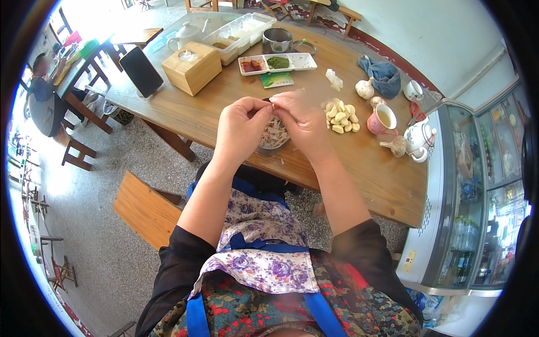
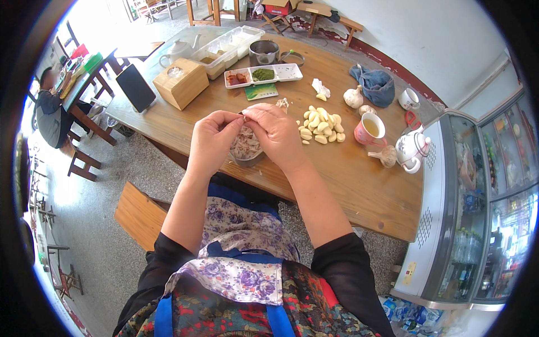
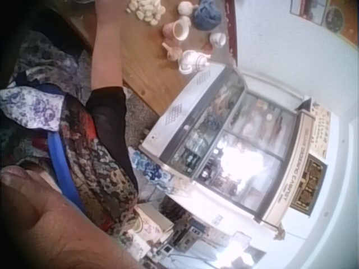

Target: The person peels garlic cloves by hand, removing the outer skin and placing the peeled cloves on the table. The person repeatedly picks up cloves, peels them, and discards the skins into a small bowl.

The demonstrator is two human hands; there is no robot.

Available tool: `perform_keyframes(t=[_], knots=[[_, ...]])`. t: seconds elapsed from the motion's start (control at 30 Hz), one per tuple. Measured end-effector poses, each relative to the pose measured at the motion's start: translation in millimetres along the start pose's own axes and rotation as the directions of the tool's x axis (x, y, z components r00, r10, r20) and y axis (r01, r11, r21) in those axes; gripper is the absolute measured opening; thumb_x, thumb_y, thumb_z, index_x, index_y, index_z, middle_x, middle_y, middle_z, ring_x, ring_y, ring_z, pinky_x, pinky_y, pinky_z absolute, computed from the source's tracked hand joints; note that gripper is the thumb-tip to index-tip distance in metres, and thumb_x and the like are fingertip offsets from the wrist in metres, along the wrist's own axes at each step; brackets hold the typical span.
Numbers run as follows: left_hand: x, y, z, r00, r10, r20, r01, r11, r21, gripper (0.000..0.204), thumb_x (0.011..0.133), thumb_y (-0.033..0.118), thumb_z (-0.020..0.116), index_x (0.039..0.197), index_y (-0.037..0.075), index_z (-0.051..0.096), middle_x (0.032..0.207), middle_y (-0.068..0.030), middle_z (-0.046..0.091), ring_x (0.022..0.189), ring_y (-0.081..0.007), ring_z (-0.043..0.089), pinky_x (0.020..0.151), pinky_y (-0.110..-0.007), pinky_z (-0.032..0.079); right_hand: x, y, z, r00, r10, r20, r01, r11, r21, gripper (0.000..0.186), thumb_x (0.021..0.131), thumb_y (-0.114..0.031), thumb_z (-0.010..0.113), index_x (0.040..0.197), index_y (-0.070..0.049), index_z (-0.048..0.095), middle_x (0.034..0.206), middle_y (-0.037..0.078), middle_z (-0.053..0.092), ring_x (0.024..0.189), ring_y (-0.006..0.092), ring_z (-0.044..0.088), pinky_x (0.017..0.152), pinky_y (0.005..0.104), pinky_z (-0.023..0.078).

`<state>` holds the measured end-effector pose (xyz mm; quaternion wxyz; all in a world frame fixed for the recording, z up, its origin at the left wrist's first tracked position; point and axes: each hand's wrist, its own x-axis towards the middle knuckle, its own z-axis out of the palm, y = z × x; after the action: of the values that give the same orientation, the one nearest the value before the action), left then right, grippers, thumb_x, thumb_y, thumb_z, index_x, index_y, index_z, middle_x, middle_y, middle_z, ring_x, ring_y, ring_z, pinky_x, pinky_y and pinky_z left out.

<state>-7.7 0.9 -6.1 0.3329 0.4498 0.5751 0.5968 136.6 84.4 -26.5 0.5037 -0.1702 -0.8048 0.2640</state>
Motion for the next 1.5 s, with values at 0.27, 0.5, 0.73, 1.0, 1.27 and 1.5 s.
perform_keyframes(t=[0.27,0.5,0.73,1.0,1.27,1.5], knots=[[-2.5,-6.8,8.6,0.952,0.283,-0.116,-0.224,0.903,0.367,0.011,0.087,0.008,0.068,0.087,-0.003,0.069,0.076,-0.0106,0.067,0.065,-0.0145,0.062,0.067,-0.027,0.052,-5.0,3.4,3.3,0.996,0.069,0.053,-0.071,0.996,0.046,0.016,0.086,-0.003,0.074,0.103,0.000,0.072,0.106,0.012,0.072,0.095,0.0248,0.070,0.083,0.0328,0.057],[2.4,-9.1,0.8,0.990,0.057,-0.127,-0.058,0.998,-0.006,0.011,0.091,0.007,0.064,0.093,-0.003,0.068,0.079,-0.0053,0.067,0.069,-0.0085,0.060,0.066,-0.026,0.050,-0.1,-4.2,0.7,0.906,0.397,0.147,-0.413,0.757,0.507,0.014,0.093,-0.001,0.070,0.106,-0.001,0.069,0.105,0.006,0.071,0.095,0.0138,0.069,0.083,0.0271,0.057],[5.0,-12.4,-8.6,0.975,0.075,-0.207,-0.075,0.997,0.012,0.010,0.092,0.007,0.062,0.091,-0.003,0.065,0.078,-0.0047,0.065,0.069,-0.0088,0.058,0.064,-0.026,0.049,4.0,1.3,-10.5,0.886,0.429,0.177,-0.417,0.568,0.709,0.017,0.097,-0.008,0.065,0.113,0.000,0.066,0.110,0.010,0.070,0.094,0.0181,0.069,0.086,0.0325,0.057],[0.2,-7.6,3.2,0.968,0.225,-0.112,-0.190,0.947,0.260,0.016,0.086,0.008,0.075,0.081,-0.002,0.062,0.080,-0.0099,0.059,0.065,-0.0177,0.059,0.063,-0.030,0.049,3.1,-2.0,-8.6,0.870,0.466,0.161,-0.459,0.645,0.611,0.018,0.099,-0.007,0.064,0.115,0.000,0.070,0.114,0.009,0.070,0.094,0.0170,0.069,0.086,0.0311,0.058],[-0.8,-0.7,8.6,0.934,0.329,-0.137,-0.299,0.932,0.204,0.008,0.086,0.004,0.073,0.092,0.000,0.070,0.089,-0.0079,0.062,0.066,-0.0134,0.060,0.062,-0.027,0.050,-0.1,-2.5,-0.7,0.917,0.389,0.085,-0.389,0.829,0.402,0.021,0.094,-0.002,0.068,0.114,0.000,0.073,0.111,0.010,0.073,0.097,0.0155,0.070,0.086,0.0278,0.057],[-4.0,0.7,8.2,0.922,0.372,-0.104,-0.329,0.898,0.293,0.006,0.086,0.003,0.071,0.091,-0.001,0.071,0.085,-0.0117,0.066,0.069,-0.0204,0.065,0.064,-0.031,0.053,-0.5,-0.1,-0.6,0.975,0.207,0.080,-0.218,0.962,0.164,0.023,0.092,-0.003,0.069,0.114,0.001,0.072,0.113,0.012,0.072,0.104,0.0220,0.067,0.090,0.0318,0.054]])
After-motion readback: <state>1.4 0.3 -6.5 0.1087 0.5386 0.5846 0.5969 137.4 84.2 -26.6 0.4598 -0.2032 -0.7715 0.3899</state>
